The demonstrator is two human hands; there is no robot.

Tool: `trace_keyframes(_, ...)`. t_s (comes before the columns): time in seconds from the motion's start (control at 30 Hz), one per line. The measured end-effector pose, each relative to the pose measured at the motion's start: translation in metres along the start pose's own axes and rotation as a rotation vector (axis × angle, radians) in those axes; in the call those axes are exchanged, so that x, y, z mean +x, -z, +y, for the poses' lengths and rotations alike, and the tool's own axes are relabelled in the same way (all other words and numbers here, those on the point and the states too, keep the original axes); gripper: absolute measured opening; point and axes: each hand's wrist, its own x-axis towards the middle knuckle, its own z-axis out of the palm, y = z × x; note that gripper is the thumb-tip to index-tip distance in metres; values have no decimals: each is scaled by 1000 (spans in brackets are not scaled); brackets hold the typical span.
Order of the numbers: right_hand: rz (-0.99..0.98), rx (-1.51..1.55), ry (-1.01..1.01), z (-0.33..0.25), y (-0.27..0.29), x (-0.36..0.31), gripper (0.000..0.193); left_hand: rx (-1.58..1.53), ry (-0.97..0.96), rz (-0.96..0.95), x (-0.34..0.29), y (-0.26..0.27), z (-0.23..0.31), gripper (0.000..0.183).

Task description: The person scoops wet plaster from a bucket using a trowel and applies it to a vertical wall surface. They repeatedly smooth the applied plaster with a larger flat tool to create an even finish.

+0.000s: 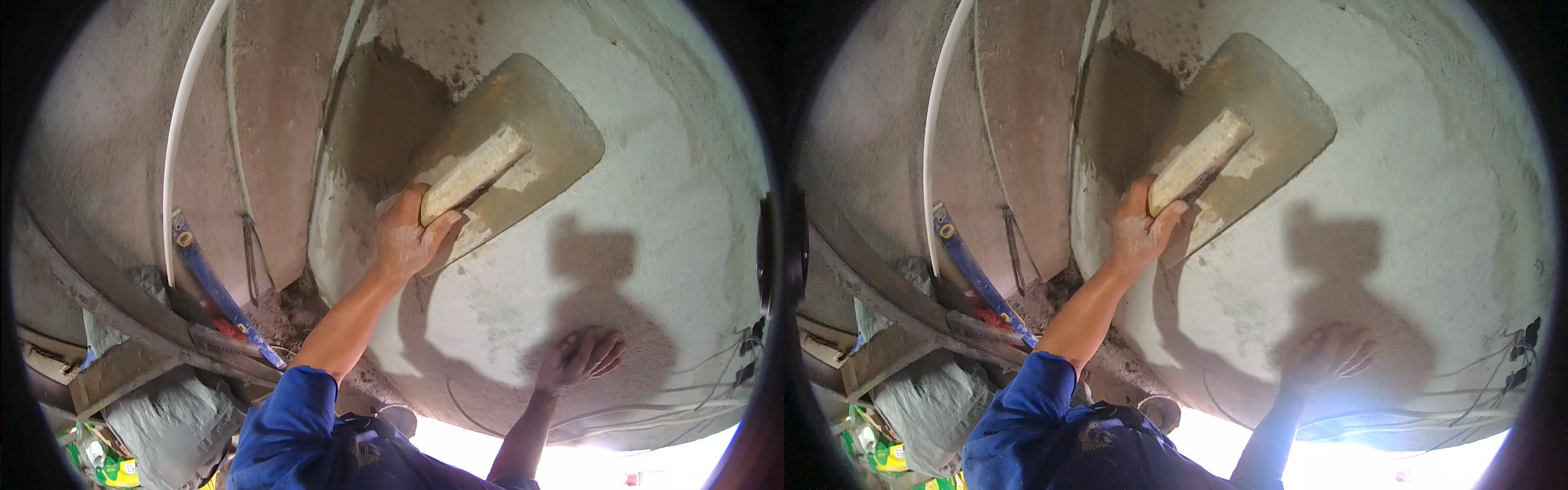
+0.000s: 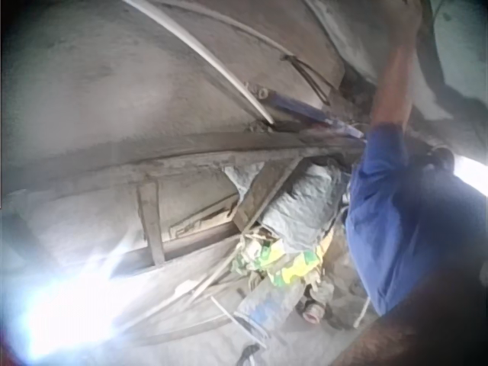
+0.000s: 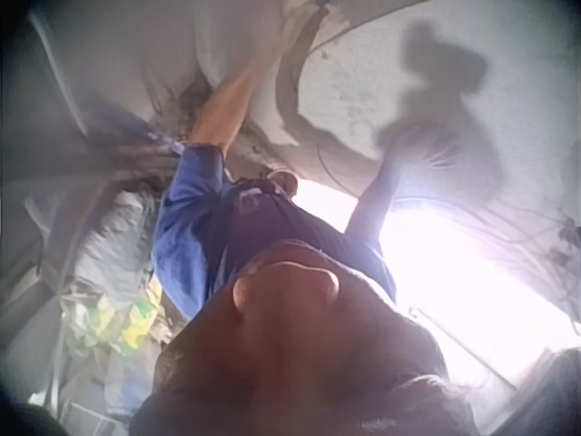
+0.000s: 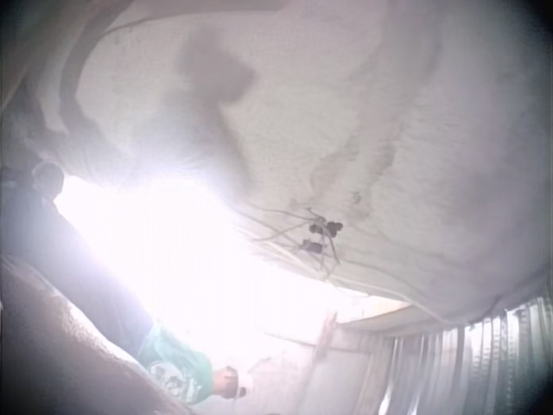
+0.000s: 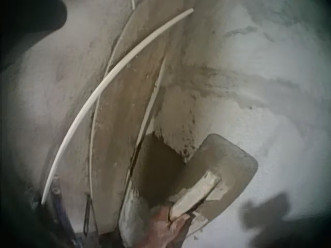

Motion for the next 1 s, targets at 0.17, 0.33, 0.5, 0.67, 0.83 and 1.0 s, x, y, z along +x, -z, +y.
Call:
trace_keyframes(0.17,-63,41,-17,-14,14,8,28,-199,289,22,-58,3,-16,44)
trace_keyframes(0.33,75,177,-2,-18,8,11,28,-330,658,224,-150,17,-60,41)
trace_keyframes(0.5,43,199,68,-12,11,11,28,-348,991,536,-183,-2,-95,45)
trace_keyframes(0.67,87,235,70,-14,9,12,30,-443,902,505,-175,-9,-102,47)
trace_keyframes(0.83,-31,146,25,-10,9,6,45,-351,763,393,-149,17,-58,48)
trace_keyframes(1.0,-80,341,-28,-14,31,15,27,-317,759,333,-146,46,-55,52)
